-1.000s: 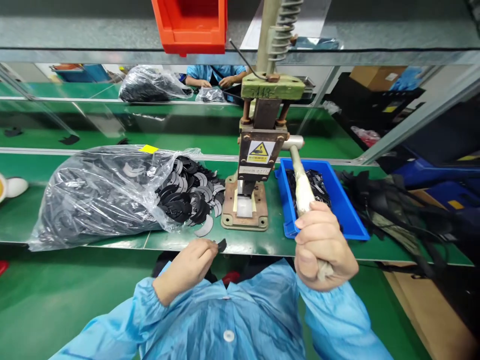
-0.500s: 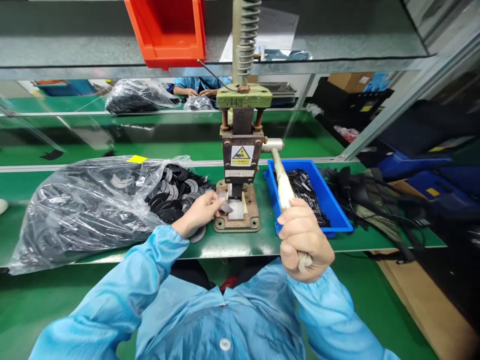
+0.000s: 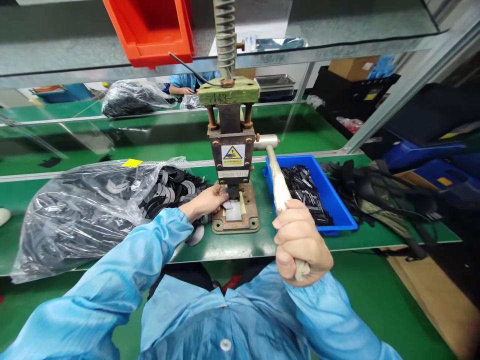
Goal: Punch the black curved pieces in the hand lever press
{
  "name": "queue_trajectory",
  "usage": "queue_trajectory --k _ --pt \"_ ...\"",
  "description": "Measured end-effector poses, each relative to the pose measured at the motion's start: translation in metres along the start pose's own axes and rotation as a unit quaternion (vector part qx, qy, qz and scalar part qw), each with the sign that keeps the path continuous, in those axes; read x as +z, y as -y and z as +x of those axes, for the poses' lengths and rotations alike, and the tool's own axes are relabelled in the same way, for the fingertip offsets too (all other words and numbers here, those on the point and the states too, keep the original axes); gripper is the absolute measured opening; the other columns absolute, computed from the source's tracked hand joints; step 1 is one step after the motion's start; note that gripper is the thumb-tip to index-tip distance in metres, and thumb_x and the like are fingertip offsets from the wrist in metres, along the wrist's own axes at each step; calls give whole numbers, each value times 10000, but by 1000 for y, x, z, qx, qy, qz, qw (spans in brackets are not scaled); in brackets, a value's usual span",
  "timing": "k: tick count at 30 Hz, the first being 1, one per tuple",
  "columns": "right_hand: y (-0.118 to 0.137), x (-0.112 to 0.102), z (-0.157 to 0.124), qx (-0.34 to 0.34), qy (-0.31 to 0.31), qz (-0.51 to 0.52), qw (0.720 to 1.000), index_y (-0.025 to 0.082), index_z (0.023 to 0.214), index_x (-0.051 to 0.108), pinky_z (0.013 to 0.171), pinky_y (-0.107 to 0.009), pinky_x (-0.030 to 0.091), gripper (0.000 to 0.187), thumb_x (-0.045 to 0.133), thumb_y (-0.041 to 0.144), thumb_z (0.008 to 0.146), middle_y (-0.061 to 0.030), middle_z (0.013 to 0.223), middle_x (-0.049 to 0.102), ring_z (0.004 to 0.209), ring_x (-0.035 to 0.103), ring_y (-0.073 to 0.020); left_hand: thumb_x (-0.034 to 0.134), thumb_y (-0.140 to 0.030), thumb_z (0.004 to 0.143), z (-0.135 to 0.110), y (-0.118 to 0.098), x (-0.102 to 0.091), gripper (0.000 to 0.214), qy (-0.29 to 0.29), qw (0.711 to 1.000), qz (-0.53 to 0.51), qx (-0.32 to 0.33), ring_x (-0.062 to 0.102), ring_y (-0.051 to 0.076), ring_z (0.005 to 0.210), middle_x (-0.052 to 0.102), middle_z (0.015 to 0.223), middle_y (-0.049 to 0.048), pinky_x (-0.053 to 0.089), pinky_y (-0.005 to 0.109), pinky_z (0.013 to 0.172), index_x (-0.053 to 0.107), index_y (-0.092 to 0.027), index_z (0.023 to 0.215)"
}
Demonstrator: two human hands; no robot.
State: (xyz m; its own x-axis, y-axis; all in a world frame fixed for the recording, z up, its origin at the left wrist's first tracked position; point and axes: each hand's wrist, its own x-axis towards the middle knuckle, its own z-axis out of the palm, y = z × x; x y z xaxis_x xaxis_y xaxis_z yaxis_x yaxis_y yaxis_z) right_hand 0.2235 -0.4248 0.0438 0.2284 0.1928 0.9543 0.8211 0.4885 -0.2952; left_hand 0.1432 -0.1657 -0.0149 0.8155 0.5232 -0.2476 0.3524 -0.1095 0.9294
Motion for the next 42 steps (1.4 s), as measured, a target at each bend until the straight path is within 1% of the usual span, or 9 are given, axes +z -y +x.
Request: queue_trajectory --k 5,13,17,20,25,29,34,37,42 --pt "0 3 0 -11 -14 -1 1000 232 741 587 1016 -566 578 275 649 338 987 40 701 649 790 693 -181 846 -339 913 -3 -10 8 299 -13 1000 -12 -26 391 54 417 466 568 -103 327 182 421 579 -205 898" --pt "-2 3 1 -13 -22 -14 1000 240 758 604 987 -578 594 247 647 334 982 35 696 648 768 686 -195 866 -336 878 -3 -28 18 273 -29 997 22 -71 616 112 621 683 885 16 517 197 463 684 -181 1009" --pt "-3 0 2 -23 5 -6 1000 234 782 620 1025 -592 578 191 651 290 962 25 716 644 796 685 -199 814 -406 929 -3 -28 21 322 -37 996 -18 -85 589 113 559 649 810 -3 541 220 467 673 -194 1127" --pt "-3 -4 3 -21 28 -6 999 240 798 618 1062 -604 566 149 657 266 940 27 737 648 828 693 -204 700 -523 1001 -15 -23 11 361 -24 991 -94 -96 598 121 517 657 781 13 561 251 489 655 -182 1109" --pt "-2 -6 4 -13 36 -10 999 247 803 609 1072 -603 563 145 662 270 935 32 738 653 834 698 -202 668 -656 975 -57 -14 -34 549 113 982 -154 -13 779 234 822 760 1198 203 625 338 650 715 -149 1178" --pt "-4 -4 4 -13 17 -12 1000 248 770 598 1052 -591 575 190 678 302 934 34 719 654 801 701 -199 669 -603 982 -98 3 -69 420 28 993 94 72 724 224 845 769 1051 115 567 333 735 754 -194 1031" --pt "-7 0 3 -24 -4 -15 1000 246 759 595 1009 -578 599 225 677 335 949 39 697 650 757 697 -192 630 -443 1040 -149 45 -57 273 -56 858 474 189 673 309 1046 738 1103 132 512 444 922 771 -216 1092" --pt "-7 1 4 -24 -11 -27 999 259 751 590 990 -579 609 238 672 352 953 43 681 642 734 687 -193 628 -505 1044 -168 70 -29 368 -59 822 530 200 645 353 1126 709 1302 183 499 496 929 742 -201 1216" --pt "-6 -1 5 -21 -3 -32 999 258 742 596 977 -590 608 240 706 344 937 37 663 639 724 681 -204 573 -404 1088 -168 84 -4 254 -55 819 525 225 646 331 1152 692 1380 165 478 492 965 720 -198 1112"
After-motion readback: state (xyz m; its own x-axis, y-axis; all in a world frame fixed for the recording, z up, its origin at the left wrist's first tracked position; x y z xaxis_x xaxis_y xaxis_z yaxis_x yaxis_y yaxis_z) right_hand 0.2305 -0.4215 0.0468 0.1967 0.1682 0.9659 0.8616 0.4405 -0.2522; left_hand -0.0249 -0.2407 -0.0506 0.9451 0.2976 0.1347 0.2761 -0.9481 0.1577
